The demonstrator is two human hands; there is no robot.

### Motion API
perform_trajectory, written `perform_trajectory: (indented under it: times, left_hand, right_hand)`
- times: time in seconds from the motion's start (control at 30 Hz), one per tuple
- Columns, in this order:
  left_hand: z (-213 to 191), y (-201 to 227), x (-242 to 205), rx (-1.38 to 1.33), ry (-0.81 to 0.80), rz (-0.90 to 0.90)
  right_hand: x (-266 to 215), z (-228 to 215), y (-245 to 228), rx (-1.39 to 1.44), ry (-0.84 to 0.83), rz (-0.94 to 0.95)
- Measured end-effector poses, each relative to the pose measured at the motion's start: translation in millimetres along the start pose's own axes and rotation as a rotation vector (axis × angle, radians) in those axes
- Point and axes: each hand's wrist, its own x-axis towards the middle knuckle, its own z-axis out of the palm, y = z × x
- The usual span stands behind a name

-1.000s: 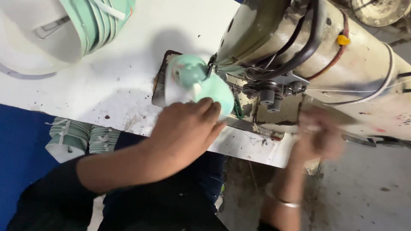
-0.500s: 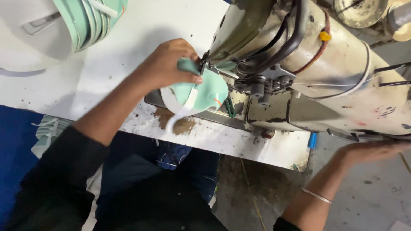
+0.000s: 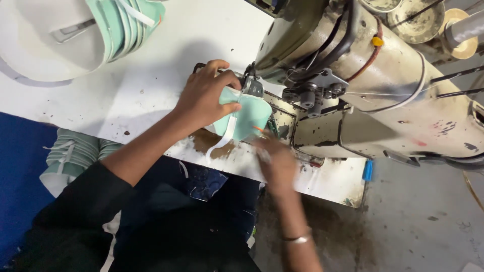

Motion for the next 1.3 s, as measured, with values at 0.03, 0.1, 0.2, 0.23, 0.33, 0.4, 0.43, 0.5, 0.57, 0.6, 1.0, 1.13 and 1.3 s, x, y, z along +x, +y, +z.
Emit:
perform_trajectory:
  times: [0.03,0.1,0.2,0.23,0.33,0.4,0.43,0.5,0.57,0.6,1.0,1.13,1.3]
  left_hand:
    - [0,-1,0,-0.009,0.014,0.003]
    - [-1,-1,-3,-0.044,-0.004,-0.025]
    - [-1,-3,-4,-0.14,0.009,-0.03]
    - [0,-4,-4,-0.197,0.037,-0.014]
    - [6,-5,-8,-0.199,0.113,0.0]
    - [9,-8,-8,-0.202,0.132,0.009]
    - [11,-10,-8,-0.201,0.153,0.018]
    - [11,-10,-7,-0.209,0.154,-0.004]
    - [12,-10,-6,-0.217,0.151,-0.022]
    - [13,-9,-6,-0.229,0.161,-0.025]
    - [25,-20,-10,-0.38,0.219,0.027]
    - [17,-12,-8,-0.377,0.169,-0.038]
    - [19,-12,-7,-0.38,0.168,-0.09]
  right_hand:
    - [9,22,-37,0.2,-0.086,-0.078]
    - [15,29,-59,0.283,-0.115,-0.06]
    - [7,43,-67,0.59,-0.174,0.124]
    - [1,47,-65,0.819,-0.205,0.296]
    - [22,45,-69,1.191,-0.311,0.848]
    - [30,41,-68,1.191,-0.33,0.87]
    - [34,40,-68,1.194,-0.349,0.89]
    - [34,43,-64,1.208,-0.335,0.895]
    - [31,45,-59,1.222,-0.317,0.902]
    - [30,46,-56,1.225,-0.32,0.882]
    - [46,54,-72,1.163,-0.181,1.104]
    - [40,62,-77,1.125,-0.158,1.115]
    - [41,61,-80,1.087,-0.18,1.107]
